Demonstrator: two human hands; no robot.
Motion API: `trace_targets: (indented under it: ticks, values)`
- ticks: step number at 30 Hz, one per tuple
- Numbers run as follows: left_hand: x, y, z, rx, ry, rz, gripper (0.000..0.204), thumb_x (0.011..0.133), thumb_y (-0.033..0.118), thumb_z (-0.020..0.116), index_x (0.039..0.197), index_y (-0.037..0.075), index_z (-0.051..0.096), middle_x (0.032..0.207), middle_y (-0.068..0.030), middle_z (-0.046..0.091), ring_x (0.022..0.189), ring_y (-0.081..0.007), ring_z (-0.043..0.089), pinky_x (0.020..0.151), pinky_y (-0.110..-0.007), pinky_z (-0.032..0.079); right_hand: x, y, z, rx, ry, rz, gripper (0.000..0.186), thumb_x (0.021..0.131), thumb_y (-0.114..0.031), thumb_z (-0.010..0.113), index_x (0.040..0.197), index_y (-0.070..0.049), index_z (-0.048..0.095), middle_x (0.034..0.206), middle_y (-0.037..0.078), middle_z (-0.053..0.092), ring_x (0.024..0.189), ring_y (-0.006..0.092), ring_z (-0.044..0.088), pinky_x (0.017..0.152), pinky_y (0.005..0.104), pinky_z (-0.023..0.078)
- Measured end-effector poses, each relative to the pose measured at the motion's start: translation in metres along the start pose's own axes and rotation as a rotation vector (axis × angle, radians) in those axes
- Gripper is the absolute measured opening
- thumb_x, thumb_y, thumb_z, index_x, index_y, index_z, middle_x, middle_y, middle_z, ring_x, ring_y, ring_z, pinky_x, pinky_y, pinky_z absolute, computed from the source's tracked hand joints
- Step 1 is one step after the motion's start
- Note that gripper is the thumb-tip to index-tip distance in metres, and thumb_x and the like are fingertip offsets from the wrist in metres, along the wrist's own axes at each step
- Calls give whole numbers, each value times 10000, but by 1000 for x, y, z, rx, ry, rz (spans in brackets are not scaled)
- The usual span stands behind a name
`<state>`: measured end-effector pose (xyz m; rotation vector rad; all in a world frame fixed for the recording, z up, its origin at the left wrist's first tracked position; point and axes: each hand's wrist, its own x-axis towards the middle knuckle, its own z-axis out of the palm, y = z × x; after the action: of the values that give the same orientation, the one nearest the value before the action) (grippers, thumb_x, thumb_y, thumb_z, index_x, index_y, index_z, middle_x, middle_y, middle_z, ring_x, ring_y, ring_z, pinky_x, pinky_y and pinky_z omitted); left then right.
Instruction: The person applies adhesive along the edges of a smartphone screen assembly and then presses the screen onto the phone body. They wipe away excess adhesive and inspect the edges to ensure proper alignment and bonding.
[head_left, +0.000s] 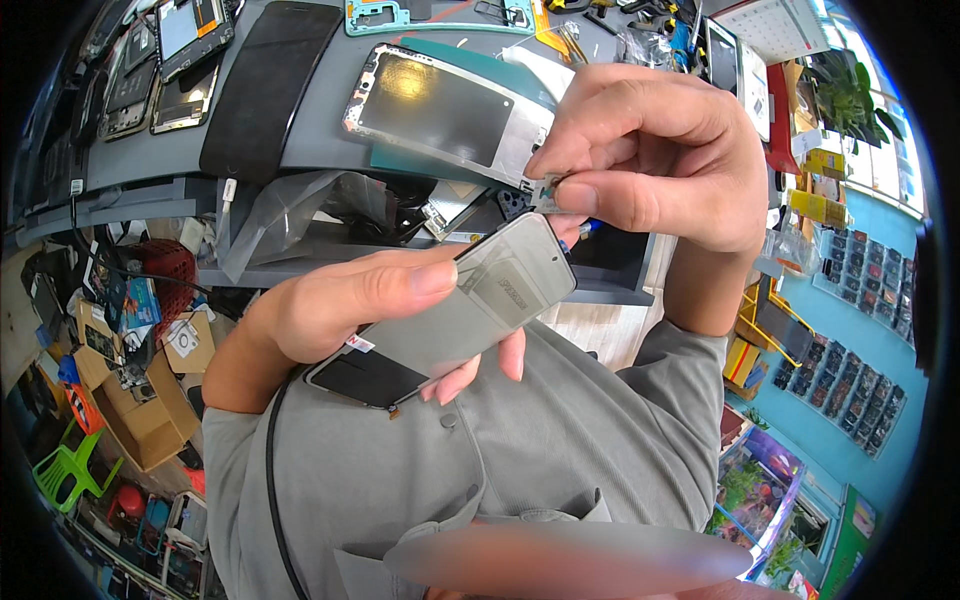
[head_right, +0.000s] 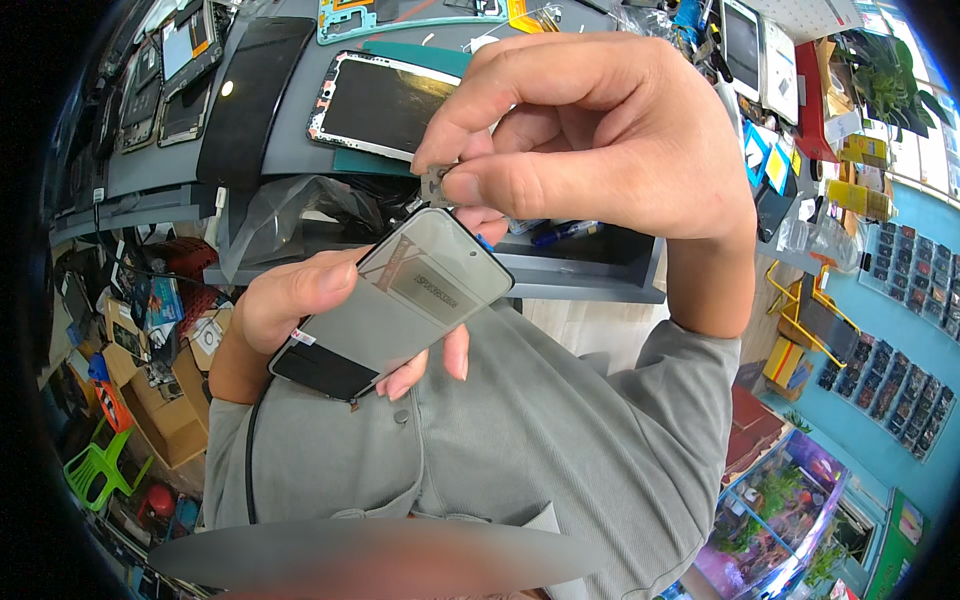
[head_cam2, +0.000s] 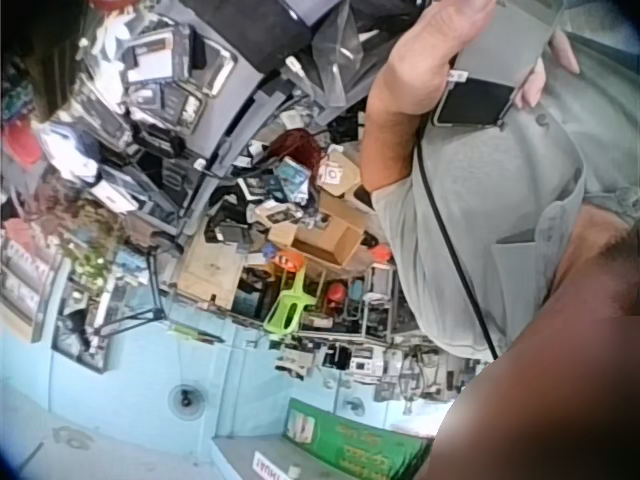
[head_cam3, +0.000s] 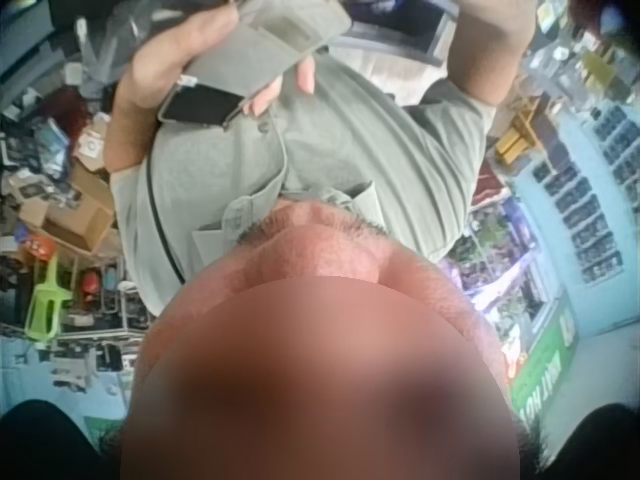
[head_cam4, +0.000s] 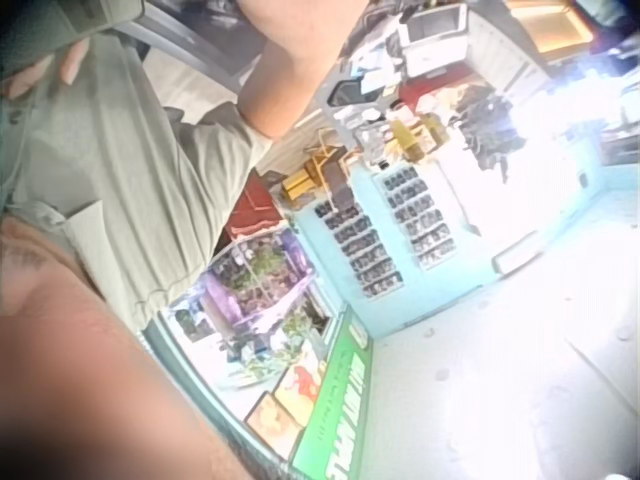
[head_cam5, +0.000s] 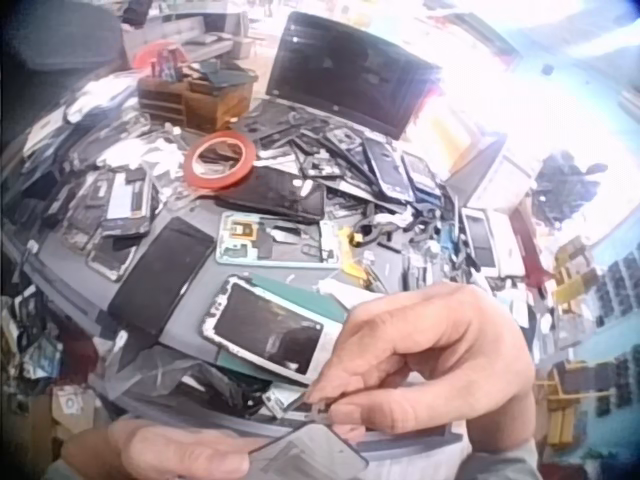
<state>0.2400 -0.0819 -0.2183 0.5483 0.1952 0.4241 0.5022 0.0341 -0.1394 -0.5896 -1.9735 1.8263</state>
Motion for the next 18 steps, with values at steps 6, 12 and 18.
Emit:
trace_targets:
  ticks: [6,12,18]
  values:
    - [1,-9,-5,-3,-17,38,1002,1098,646,501,1700,-111,241,1309,-378,630,883,-257,711,633,-344,593,2,-2,0,-24,-10,-18,224,889,161,740,1110,193,755,1005,248,717,789,271,794,702,345,666]
    - [-1,-4,-3,10,-24,15,997,1102,632,499,1701,-120,234,1319,-379,631,878,-259,711,668,-354,589,2,-3,-2,-59,-47,-19,239,866,177,736,1103,187,764,989,239,711,780,267,792,701,338,664]
    - [-1,-7,-2,4,-22,24,968,1102,609,507,1685,-128,272,1317,-375,636,875,-262,713,684,-357,586,1,-4,2,-84,-38,-33,253,851,177,738,1102,184,767,974,238,713,765,262,786,693,333,656]
